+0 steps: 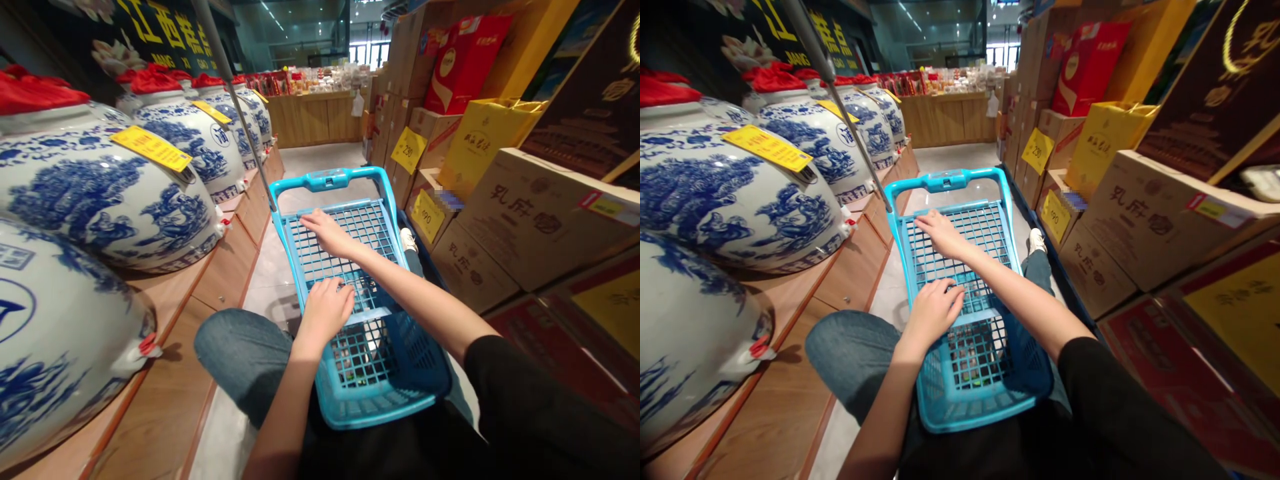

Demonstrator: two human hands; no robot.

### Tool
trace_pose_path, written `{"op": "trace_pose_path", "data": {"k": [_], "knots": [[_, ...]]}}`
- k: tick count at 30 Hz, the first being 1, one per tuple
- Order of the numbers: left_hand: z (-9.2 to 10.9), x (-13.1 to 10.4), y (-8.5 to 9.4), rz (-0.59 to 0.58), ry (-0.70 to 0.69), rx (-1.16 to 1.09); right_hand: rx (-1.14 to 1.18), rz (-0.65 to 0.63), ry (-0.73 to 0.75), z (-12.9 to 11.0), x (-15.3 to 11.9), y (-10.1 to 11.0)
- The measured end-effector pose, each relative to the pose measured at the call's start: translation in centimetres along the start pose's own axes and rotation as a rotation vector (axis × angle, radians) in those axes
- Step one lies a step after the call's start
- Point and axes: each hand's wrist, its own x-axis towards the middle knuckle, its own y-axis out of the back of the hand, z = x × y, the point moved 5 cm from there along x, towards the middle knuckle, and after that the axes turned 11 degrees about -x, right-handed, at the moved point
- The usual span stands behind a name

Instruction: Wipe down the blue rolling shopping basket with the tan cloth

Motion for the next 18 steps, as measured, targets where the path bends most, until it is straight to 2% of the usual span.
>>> {"op": "trace_pose_path", "data": {"k": [2,5,8,11,14,18], "knots": [[0.0,-0.1,0.0,-0.003,0.002,-0.001,0.061,-0.008,0.117,-1.8,0.2,-0.2],[0.1,-0.3,0.1,-0.002,-0.004,-0.009,0.206,-0.013,0.264,-3.3,-1.6,0.5],[0.3,-0.3,0.2,-0.012,-0.002,0.007,0.319,0.003,0.296,-3.5,-4.6,1.8],[0.3,-0.3,0.2,-0.027,0.009,0.033,0.281,-0.004,0.347,-3.2,-7.4,2.6],[0.3,-0.2,0.2,-0.021,-0.001,0.017,0.187,-0.002,0.354,-1.3,-9.1,2.8],[0.2,-0.1,0.1,-0.009,-0.015,0.015,0.098,0.099,0.109,4.9,-8.9,3.3]]}}
